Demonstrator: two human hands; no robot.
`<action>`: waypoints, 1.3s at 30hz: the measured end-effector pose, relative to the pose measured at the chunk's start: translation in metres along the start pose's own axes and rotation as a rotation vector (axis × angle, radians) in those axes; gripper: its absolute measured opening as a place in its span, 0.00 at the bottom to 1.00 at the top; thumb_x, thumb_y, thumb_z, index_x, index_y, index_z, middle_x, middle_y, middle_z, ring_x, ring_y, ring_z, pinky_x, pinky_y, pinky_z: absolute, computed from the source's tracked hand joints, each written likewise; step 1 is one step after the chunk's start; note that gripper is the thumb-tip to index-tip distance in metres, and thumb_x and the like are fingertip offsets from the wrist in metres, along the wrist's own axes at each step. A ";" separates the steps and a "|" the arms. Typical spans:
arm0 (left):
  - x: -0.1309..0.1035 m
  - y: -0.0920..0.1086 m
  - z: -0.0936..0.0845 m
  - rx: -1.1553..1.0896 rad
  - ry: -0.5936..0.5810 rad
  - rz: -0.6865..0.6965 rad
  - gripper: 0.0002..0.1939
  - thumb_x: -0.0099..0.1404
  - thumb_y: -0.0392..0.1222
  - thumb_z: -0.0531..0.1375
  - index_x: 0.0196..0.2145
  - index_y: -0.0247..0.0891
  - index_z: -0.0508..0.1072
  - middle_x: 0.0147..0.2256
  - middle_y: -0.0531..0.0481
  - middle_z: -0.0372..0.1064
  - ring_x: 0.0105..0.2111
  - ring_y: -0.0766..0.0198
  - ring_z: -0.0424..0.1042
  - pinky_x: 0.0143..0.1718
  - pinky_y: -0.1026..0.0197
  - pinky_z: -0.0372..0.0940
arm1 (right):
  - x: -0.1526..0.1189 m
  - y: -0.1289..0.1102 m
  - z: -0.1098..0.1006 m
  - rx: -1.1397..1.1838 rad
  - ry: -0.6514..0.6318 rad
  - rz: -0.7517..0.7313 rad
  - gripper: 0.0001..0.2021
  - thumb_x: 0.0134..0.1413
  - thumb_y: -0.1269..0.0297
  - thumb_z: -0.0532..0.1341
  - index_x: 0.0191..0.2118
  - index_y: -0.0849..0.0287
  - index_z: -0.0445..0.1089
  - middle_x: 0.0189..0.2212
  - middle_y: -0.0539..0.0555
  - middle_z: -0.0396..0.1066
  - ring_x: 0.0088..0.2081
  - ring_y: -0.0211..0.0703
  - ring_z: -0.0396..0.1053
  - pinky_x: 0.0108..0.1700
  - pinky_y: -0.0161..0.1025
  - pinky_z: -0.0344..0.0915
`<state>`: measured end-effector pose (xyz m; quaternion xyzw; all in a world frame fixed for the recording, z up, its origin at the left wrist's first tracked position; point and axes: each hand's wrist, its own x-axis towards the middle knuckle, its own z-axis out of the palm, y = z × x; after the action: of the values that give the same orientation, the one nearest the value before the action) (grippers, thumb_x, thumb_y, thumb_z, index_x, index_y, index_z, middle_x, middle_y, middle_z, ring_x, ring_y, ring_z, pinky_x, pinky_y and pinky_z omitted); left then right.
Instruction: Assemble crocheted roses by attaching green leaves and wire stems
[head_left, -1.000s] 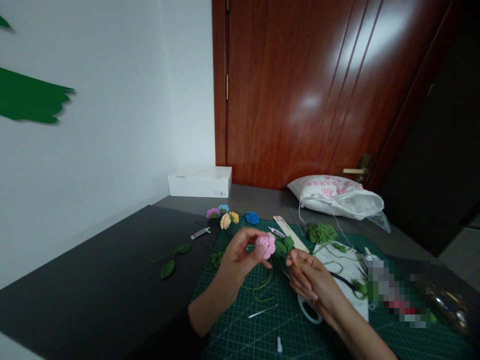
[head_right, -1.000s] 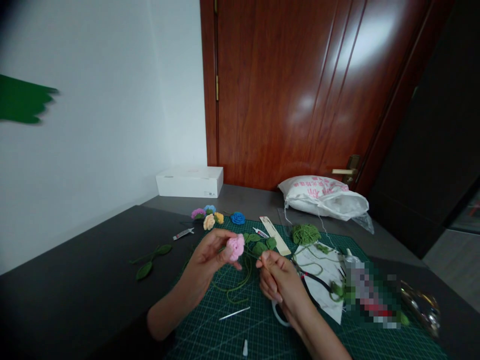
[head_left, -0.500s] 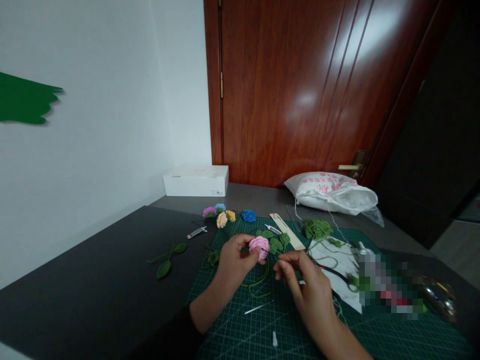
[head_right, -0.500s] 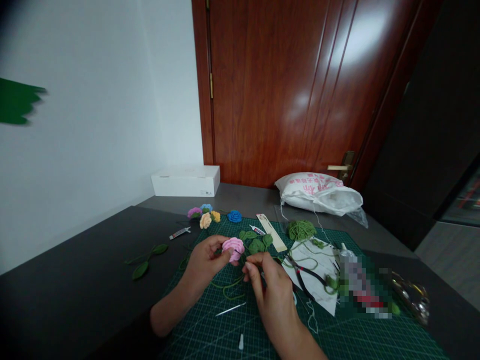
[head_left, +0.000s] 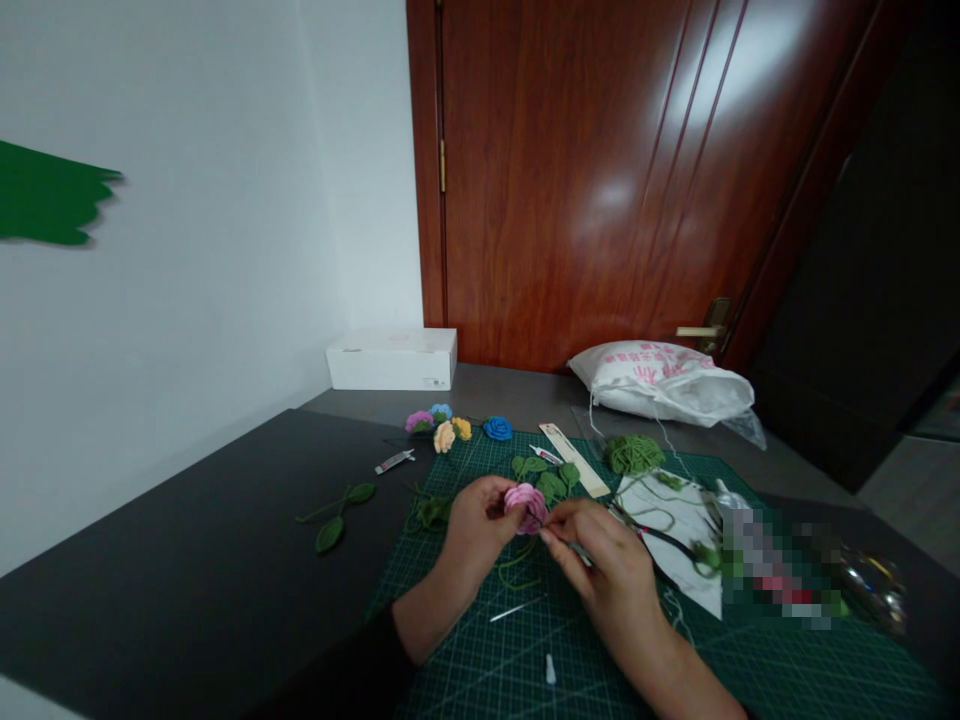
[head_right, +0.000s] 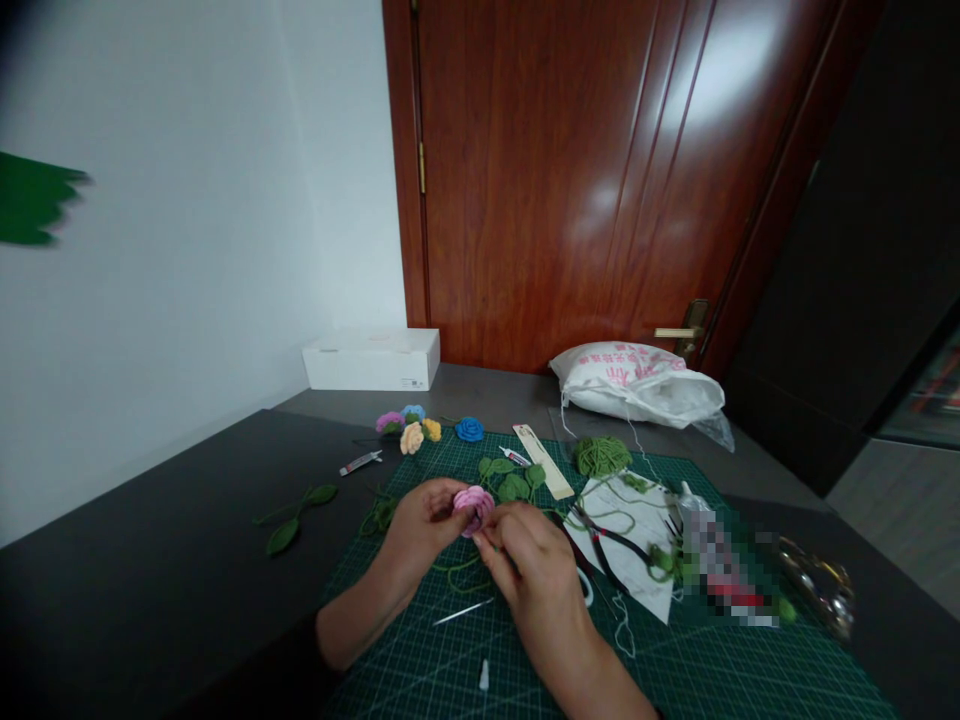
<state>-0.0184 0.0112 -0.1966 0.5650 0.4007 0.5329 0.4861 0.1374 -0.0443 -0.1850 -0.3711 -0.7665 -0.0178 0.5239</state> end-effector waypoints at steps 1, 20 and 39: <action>-0.001 0.001 0.000 -0.003 0.008 0.002 0.06 0.52 0.35 0.66 0.31 0.33 0.76 0.29 0.46 0.78 0.30 0.59 0.75 0.35 0.60 0.69 | 0.000 -0.001 0.001 -0.011 -0.024 -0.022 0.07 0.63 0.71 0.58 0.33 0.55 0.65 0.33 0.55 0.74 0.35 0.43 0.73 0.36 0.39 0.71; 0.000 -0.008 0.000 0.145 0.165 0.114 0.06 0.53 0.33 0.62 0.32 0.34 0.74 0.30 0.45 0.77 0.31 0.57 0.78 0.34 0.58 0.72 | -0.009 0.006 0.023 0.016 0.097 0.144 0.09 0.65 0.66 0.57 0.31 0.57 0.68 0.30 0.55 0.74 0.33 0.44 0.74 0.35 0.41 0.72; 0.009 0.007 -0.014 0.561 0.399 0.481 0.06 0.60 0.31 0.59 0.36 0.37 0.72 0.36 0.45 0.72 0.39 0.54 0.72 0.44 0.51 0.67 | -0.013 0.003 0.016 0.106 -0.220 0.562 0.19 0.67 0.52 0.48 0.35 0.58 0.70 0.19 0.49 0.67 0.22 0.42 0.68 0.27 0.36 0.59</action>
<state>-0.0321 0.0205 -0.1886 0.6386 0.4731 0.6005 0.0880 0.1288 -0.0428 -0.2036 -0.5405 -0.6857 0.2079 0.4410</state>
